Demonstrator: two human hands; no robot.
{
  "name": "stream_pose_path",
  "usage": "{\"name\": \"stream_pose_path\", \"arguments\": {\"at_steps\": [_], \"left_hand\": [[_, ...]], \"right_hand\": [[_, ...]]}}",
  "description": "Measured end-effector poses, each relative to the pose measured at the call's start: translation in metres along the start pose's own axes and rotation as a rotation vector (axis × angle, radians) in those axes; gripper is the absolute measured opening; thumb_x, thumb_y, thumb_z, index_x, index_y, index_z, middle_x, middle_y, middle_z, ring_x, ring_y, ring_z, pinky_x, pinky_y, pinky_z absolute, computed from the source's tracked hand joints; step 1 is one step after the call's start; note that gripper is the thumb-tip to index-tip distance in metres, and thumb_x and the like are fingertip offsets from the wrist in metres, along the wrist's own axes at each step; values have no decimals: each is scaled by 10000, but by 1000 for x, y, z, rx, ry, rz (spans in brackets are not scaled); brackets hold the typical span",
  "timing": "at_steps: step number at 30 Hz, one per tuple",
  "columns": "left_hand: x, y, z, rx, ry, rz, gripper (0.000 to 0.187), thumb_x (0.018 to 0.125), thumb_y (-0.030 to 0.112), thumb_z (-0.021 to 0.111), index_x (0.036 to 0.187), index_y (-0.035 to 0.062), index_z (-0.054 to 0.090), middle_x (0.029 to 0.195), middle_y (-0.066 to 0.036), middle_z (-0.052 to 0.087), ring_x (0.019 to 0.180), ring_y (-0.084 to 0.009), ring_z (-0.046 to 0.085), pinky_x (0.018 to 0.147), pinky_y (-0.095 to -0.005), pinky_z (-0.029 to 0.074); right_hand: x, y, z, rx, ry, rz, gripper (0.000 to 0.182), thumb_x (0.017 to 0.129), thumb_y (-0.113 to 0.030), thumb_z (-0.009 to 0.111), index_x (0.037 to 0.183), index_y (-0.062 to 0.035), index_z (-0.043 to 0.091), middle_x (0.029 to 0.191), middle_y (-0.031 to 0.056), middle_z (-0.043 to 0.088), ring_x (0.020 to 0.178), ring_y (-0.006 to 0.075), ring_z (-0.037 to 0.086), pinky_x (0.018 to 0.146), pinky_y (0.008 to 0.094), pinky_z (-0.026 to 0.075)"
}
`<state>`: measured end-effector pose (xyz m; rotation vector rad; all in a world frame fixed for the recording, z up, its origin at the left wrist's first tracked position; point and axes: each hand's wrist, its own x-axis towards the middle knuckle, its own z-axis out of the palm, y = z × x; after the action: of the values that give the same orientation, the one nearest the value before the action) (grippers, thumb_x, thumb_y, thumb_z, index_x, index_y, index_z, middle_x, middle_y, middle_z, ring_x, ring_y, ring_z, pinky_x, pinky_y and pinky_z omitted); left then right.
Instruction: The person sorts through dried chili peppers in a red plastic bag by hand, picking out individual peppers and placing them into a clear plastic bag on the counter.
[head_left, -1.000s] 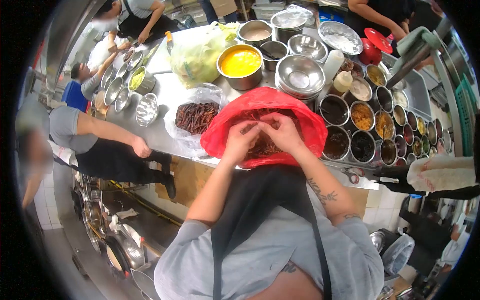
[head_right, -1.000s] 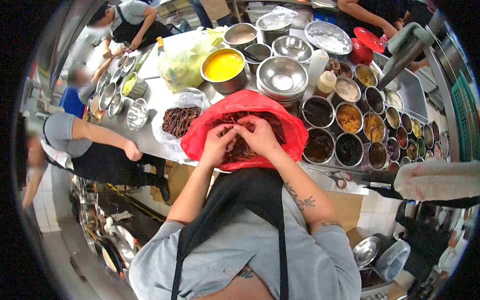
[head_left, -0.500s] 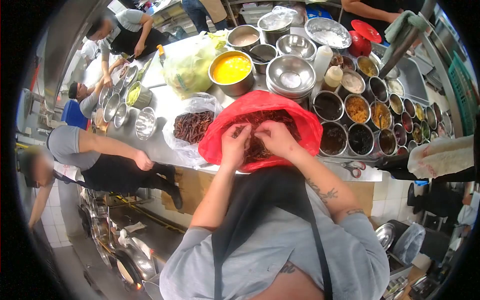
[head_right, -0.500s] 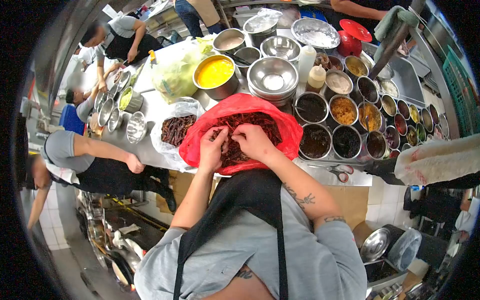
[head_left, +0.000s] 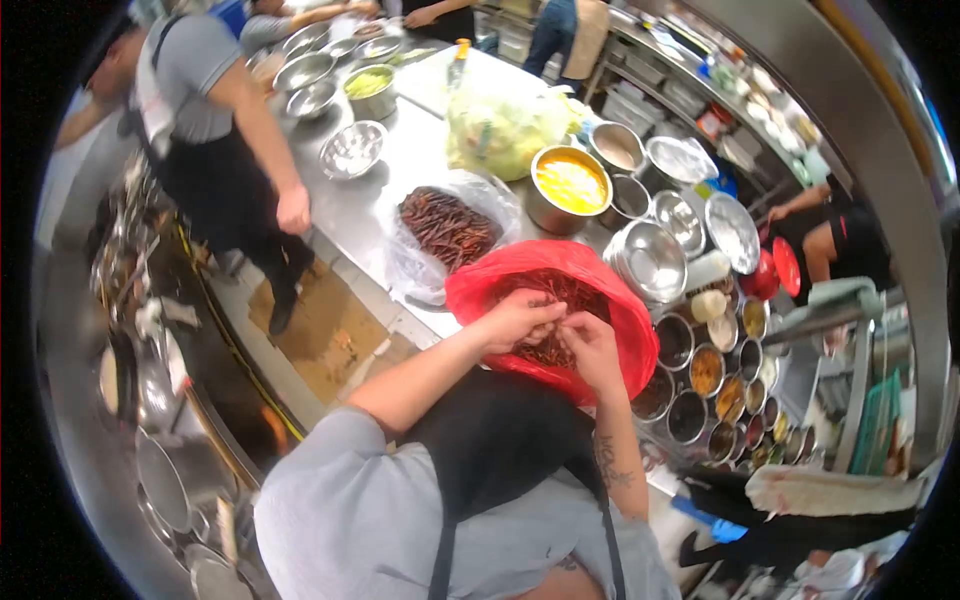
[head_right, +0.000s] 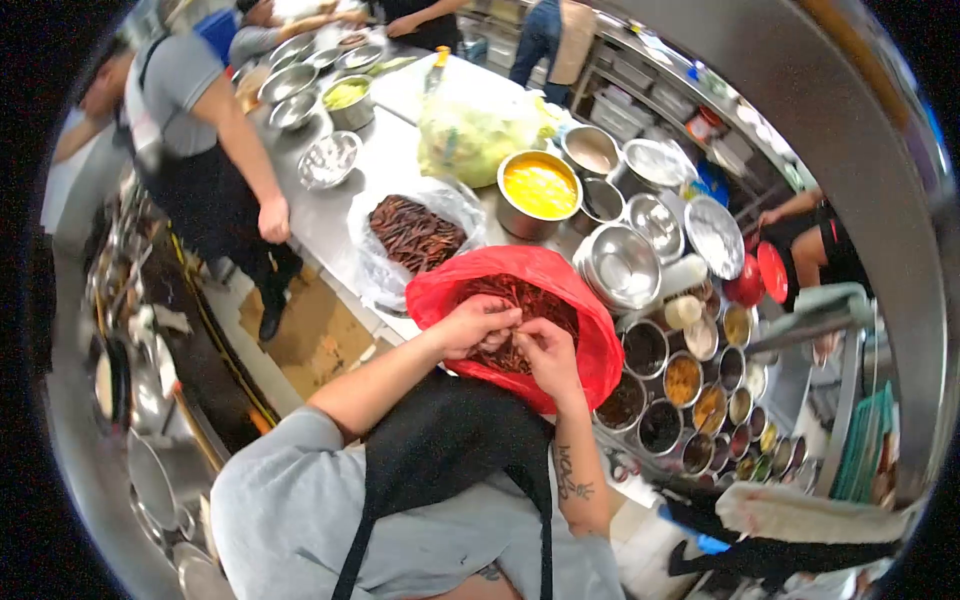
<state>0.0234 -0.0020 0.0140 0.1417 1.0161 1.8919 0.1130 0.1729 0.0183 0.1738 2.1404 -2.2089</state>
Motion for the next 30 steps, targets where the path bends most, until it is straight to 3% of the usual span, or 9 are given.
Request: {"name": "stream_pose_path", "arguments": {"at_steps": [2, 10, 15, 18, 21, 22, 24, 26, 30], "left_hand": [[2, -1, -1, -129, -47, -16, 206, 1015, 232, 591, 920, 49, 577, 717, 14, 509, 520, -56, 397, 446, -211, 297], [-1, -4, -6, -257, 35, -5, 222, 995, 275, 616, 876, 95, 565, 736, 19, 519, 517, -61, 407, 437, -217, 290], [-3, -21, -11, -285, 19, -31, 233, 989, 287, 616, 858, 101, 563, 692, 27, 513, 505, -69, 431, 429, -228, 314], [-5, -17, -12, -266, 47, -21, 224, 986, 288, 619, 873, 100, 575, 692, 27, 514, 511, -70, 434, 431, -230, 318], [-2, -13, -16, -258, 102, 17, 208, 979, 280, 633, 886, 99, 587, 692, 27, 517, 519, -71, 439, 431, -234, 320], [1, -12, -17, -303, 138, -3, 198, 973, 275, 643, 887, 103, 596, 690, 27, 519, 519, -72, 441, 431, -235, 320], [7, -13, -19, -378, 207, -61, 178, 960, 266, 664, 890, 110, 613, 685, 26, 525, 520, -76, 445, 429, -239, 322], [8, -9, -18, -369, 236, -105, 217, 947, 289, 685, 852, 103, 627, 651, 27, 532, 515, -78, 459, 427, -236, 317], [10, -7, -26, -251, 295, -111, 221, 947, 308, 685, 869, 110, 623, 671, 30, 536, 533, -77, 461, 454, -230, 329]], "right_hand": [[0, -6, 2, 86, 13, 36, 36, 969, -64, 620, 961, -31, 632, 855, 3, 650, 703, 70, 570, 609, 228, 455], [15, -7, 12, 345, 226, 47, 75, 981, -73, 608, 1027, -15, 618, 824, 36, 635, 668, 104, 553, 598, 240, 447], [17, -1, 12, 148, 320, 158, 91, 966, -55, 621, 1045, -10, 621, 794, 22, 627, 673, 95, 561, 598, 227, 449], [17, 5, 8, -326, 346, 196, 255, 925, -62, 671, 1159, 12, 600, 939, 64, 634, 778, 137, 621, 677, 258, 508], [22, 10, 15, -676, 256, -36, 513, 841, -71, 745, 1298, 27, 534, 1190, 152, 573, 1001, 234, 635, 843, 338, 531], [26, 4, 15, -838, 62, -31, 818, 725, -164, 835, 1416, 6, 432, 1381, 221, 435, 1193, 341, 550, 1001, 427, 474], [22, -10, 39, -1098, -51, 16, 997, 624, -263, 887, 1455, -32, 388, 1401, 250, 421, 1253, 412, 490, 1062, 483, 425], [23, 7, 48, -1191, 47, 59, 1093, 581, -313, 890, 1489, -60, 336, 1410, 256, 411, 1261, 458, 468, 1072, 511, 416], [38, 4, 33, -1168, 174, 169, 779, 684, -112, 760, 1392, -73, 437, 1359, 265, 470, 1212, 459, 519, 998, 494, 479]]}}
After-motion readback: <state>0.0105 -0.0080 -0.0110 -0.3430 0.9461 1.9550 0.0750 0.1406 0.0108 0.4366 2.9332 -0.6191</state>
